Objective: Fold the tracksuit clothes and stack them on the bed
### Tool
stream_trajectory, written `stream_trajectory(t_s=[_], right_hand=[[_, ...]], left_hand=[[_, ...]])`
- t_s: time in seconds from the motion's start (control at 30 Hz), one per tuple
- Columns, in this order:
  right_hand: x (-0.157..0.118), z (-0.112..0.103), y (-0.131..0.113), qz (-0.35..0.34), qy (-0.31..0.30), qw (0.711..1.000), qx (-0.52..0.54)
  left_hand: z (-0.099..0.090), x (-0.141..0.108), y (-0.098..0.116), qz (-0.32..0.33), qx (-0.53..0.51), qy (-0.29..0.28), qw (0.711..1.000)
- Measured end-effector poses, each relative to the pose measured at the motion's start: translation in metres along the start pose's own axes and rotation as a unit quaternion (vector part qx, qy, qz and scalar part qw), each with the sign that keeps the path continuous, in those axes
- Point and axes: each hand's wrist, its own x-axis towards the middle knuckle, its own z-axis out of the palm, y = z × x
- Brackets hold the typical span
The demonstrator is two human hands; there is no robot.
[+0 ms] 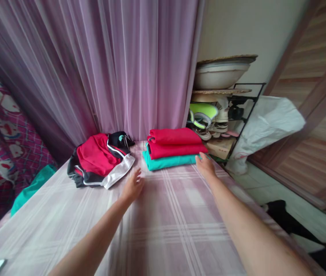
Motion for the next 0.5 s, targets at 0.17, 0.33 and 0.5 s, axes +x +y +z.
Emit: stream_trajectory(t_s=[0.17, 0.33, 0.5], right_hand=[[-0.062, 0.025, 0.022, -0.066, 0.003, 0.998, 0.011], [-0.118, 0.049, 0.015, -0.149, 0.032, 0.986, 0.068], [-0.163, 0.06, -0.002, -0.234, 0.016, 0.97, 0.066]], left_hand=[[-0.029, -0.068, -0.035, 0.072, 0.03, 0.038, 0.996], [-0.055, -0.085, -0.034, 0.058, 0.079, 0.117, 0.988], [-0.092, -0.072, -0.035, 0.06, 0.254, 0.206, 0.943]])
